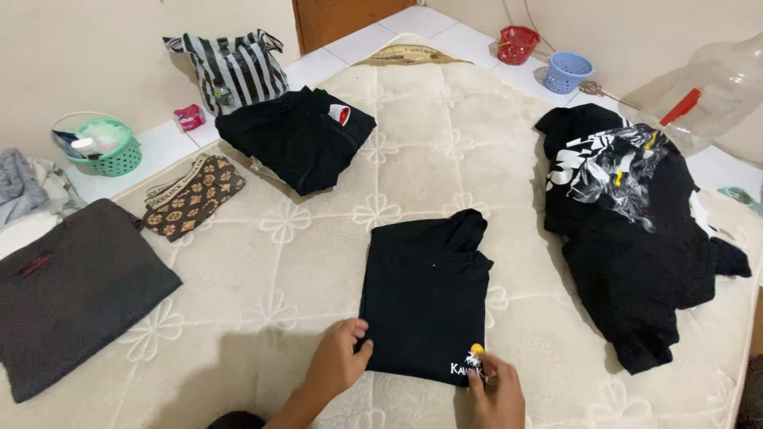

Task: Folding various t-shirts and garments on a bed surface.

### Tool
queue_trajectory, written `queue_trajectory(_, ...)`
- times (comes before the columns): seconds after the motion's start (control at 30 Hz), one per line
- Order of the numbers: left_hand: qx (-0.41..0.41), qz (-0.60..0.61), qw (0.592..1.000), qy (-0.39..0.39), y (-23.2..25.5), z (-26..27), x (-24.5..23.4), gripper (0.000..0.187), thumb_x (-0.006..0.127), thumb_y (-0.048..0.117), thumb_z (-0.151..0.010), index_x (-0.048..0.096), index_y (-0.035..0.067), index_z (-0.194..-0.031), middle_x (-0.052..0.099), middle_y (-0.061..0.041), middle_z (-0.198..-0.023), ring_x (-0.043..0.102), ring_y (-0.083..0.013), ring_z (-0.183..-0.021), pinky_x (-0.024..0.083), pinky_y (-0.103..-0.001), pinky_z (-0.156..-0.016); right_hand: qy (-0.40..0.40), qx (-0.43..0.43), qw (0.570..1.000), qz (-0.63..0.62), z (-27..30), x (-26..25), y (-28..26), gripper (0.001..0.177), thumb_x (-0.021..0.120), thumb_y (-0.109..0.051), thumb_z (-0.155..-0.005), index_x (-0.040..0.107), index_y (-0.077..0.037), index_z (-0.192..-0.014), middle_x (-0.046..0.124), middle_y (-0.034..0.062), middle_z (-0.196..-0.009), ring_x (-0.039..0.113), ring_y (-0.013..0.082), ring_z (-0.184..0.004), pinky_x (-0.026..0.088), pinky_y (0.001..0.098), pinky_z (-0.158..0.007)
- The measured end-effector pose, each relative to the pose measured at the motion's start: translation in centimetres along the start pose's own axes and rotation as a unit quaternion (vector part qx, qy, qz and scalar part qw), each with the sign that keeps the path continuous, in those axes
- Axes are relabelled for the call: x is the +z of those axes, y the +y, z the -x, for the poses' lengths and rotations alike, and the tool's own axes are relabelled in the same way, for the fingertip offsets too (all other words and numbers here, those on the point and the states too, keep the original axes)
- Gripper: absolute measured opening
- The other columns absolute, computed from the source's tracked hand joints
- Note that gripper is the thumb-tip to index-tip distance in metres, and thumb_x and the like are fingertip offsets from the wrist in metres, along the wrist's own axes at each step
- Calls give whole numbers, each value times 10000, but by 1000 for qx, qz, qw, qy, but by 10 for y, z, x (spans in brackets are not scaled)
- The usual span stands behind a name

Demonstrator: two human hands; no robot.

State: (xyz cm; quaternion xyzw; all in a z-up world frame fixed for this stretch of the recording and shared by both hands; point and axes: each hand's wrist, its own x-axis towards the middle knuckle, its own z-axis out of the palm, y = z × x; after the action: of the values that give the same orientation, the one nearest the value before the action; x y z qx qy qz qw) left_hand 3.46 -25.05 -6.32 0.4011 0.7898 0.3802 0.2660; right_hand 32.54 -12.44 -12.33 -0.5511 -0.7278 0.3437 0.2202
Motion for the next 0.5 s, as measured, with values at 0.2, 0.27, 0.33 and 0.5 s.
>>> queue_trajectory(0.2,-94,-20,994,54,28,-52,27,467,744,251,-868,600,26,-1251,668,-139,-1110,629,-313,-1082,509,-425,-964,-2,164,985,-51,-69,-12,-53,536,726,-309,-926,625,-27,-1370,758,163,-1182,748,238,-1051,565,348,-935)
queue_trajectory(0.27,-114,-36,991,55,47,-61,23,485,744,257,-867,590,25,-1264,664,-138,-1108,625,-313,-1092,497,-423,-994,-18,197,979,-39,-86,-14,-63,548,724,-314,-919,625,-39,-1382,772,163,-1185,756,249,-1055,569,350,-934)
queue_trajectory(0.33,-134,-53,988,57,56,-76,23,503,744,264,-866,580,24,-1277,661,-138,-1105,621,-314,-1102,486,-422,-1025,-34,229,972,-29,-113,-10,-55,560,722,-319,-912,625,-50,-1394,785,164,-1189,763,260,-1059,573,352,-934)
queue_trajectory(0.5,-52,-10,985,164,42,-126,36,555,784,209,-838,548,-4,-1292,604,-171,-1173,559,-350,-1143,444,-450,-998,-16,151,955,-254,-184,14,-3,490,788,-206,-886,654,43,-1286,767,116,-1023,708,192,-880,552,306,-781)
